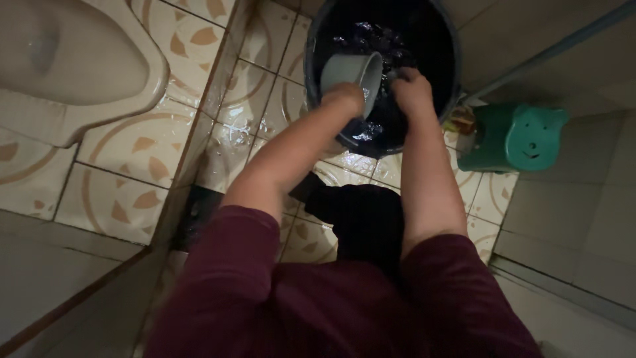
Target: The person cleans a squat toilet and the surrounding tiled floor using a small metal pot and a scrub brush. They repeatedly scoop water from a larger bucket, pour it onto the surfaces, and scrub the toilet bowl and floor tiles.
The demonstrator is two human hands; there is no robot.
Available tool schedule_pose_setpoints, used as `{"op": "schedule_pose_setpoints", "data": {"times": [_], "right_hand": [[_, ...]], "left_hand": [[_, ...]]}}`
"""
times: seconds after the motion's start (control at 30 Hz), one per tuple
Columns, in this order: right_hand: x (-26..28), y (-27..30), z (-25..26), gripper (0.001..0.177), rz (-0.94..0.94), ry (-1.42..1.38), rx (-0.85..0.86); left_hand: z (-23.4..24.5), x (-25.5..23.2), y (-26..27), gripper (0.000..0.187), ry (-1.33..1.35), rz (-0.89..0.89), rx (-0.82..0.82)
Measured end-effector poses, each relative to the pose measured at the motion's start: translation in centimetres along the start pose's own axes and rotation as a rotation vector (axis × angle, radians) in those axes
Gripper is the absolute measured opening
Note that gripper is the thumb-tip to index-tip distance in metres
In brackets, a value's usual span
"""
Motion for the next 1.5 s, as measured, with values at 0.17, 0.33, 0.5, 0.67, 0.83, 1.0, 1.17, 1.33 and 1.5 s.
{"op": "schedule_pose_setpoints", "data": {"times": [0.17,0.33,0.5,0.67,0.83,1.0,1.17,1.33,1.5], "right_hand": [[-0.7,-0.8,0.1,0.046,-0.013,0.053,-0.012],[-0.3,-1.1,-0.7,0.049,-0.019,-0.012,0.012],[1.1,-1.0,-0.5,0.047,0.071,0.106,-0.022],[1.9,-0.8,-0.7,0.048,0.021,0.078,-0.03],[3.3,-0.7,-0.8,0.051,0.08,0.127,-0.025],[3.8,0.1,-0.1,0.051,0.094,0.164,-0.063],[3.4,-0.1,-0.4,0.046,0.053,0.144,-0.088],[5.2,-0.3,0.1,0.047,0.198,0.105,-0.202],[7.5,0.4,0.3,0.047,0.206,0.045,-0.172]], "left_hand": [[-1.4,-0.6,-1.6,0.03,-0.029,0.048,-0.065],[-2.5,-0.4,-2.3,0.033,-0.051,0.07,-0.003],[-3.1,0.7,-3.0,0.031,0.151,0.104,0.058],[-3.9,0.9,-4.3,0.03,0.302,0.149,0.204],[-5.4,0.1,-5.6,0.028,0.494,0.129,0.26],[-6.9,-1.2,-6.2,0.026,0.774,0.073,0.259],[-7.5,-1.3,-5.3,0.025,1.131,-0.054,0.13],[-6.7,-0.2,-1.6,0.025,1.033,-0.042,-0.018],[-2.6,0.0,4.1,0.024,1.099,-0.142,-0.15]]}}
Point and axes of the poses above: each hand's wrist, its own y-axis away from the middle knuckle, its own z-axis out of the back of the hand, x = y × z, the point moved 8 cm from there along -y, towards the middle knuckle, and after that the axes turned 5 degrees about -x, right-handed, at the moved point
